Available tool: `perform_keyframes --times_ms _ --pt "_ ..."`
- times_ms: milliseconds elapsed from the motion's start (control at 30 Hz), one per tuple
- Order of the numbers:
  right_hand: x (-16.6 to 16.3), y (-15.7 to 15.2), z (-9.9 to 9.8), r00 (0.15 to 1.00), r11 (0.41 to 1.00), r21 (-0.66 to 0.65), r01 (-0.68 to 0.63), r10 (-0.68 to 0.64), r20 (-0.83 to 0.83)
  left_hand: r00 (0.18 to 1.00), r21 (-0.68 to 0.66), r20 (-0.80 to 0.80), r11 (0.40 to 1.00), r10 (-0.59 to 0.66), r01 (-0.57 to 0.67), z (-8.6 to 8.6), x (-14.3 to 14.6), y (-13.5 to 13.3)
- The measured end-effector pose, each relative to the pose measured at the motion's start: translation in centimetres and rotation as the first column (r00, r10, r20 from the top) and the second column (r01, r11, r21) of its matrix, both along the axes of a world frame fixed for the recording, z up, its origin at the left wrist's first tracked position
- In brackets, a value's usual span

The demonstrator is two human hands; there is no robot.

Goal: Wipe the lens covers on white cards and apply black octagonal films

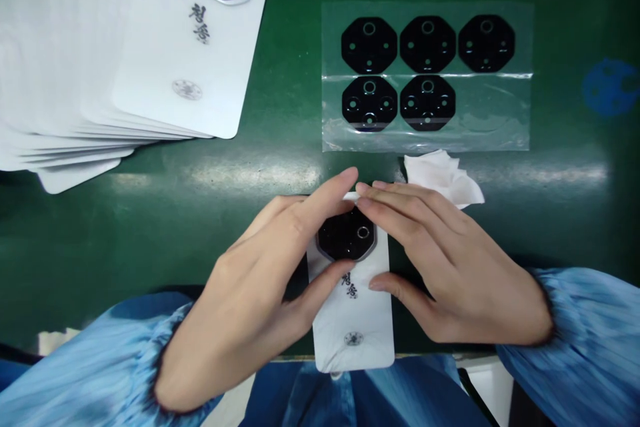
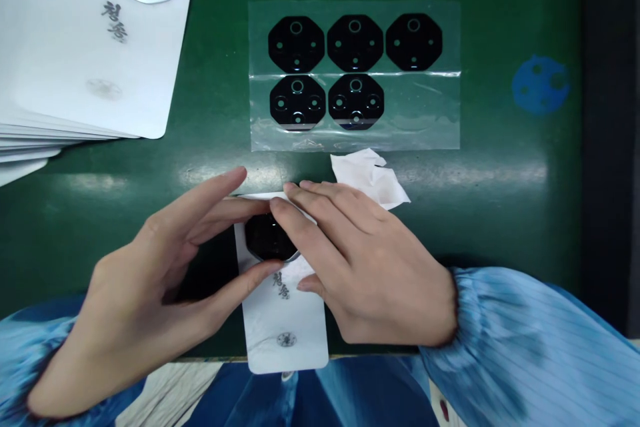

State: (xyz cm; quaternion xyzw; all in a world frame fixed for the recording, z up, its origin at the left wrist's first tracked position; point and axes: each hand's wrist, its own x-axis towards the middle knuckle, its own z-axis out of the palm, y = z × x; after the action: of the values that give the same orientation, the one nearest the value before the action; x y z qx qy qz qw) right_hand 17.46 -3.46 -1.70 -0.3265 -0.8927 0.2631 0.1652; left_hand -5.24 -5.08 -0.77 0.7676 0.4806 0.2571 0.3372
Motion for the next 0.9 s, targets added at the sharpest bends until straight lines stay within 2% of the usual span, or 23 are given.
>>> perform_keyframes --times_ms 133,300,500,700,900 --pt "0.0 0.1 0.0 1.0 1.0 -0.009 -0.001 0.001 -0.002 0.998 0.013 -0.038 0.999 -0.052 0.052 0.5 -0.5 0.5" --pt "0.0 0.1 -0.1 1.0 1.0 0.002 -0.002 0.003 -0.007 0.976 0.14 -0.097 0.968 -0.196 0.209 1.0 -0.6 1.5" --pt "0.0 0.1 -0.1 1.0 1.0 0.014 -0.013 0.013 -0.004 0.938 0.184 -0.187 0.928 -0.291 0.325 0.7 -1.2 2.1" --pt "0.1 0.1 -0.2 1.0 1.0 0.024 -0.012 0.012 -0.001 0.926 0.305 -0.247 0.885 -0.284 0.353 0.3 -1.4 2.1" --pt "0.1 0.0 -0.2 1.0 1.0 0.022 -0.013 0.013 0.007 0.913 0.318 -0.307 0.876 -0.268 0.364 -0.1 -1.4 1.8"
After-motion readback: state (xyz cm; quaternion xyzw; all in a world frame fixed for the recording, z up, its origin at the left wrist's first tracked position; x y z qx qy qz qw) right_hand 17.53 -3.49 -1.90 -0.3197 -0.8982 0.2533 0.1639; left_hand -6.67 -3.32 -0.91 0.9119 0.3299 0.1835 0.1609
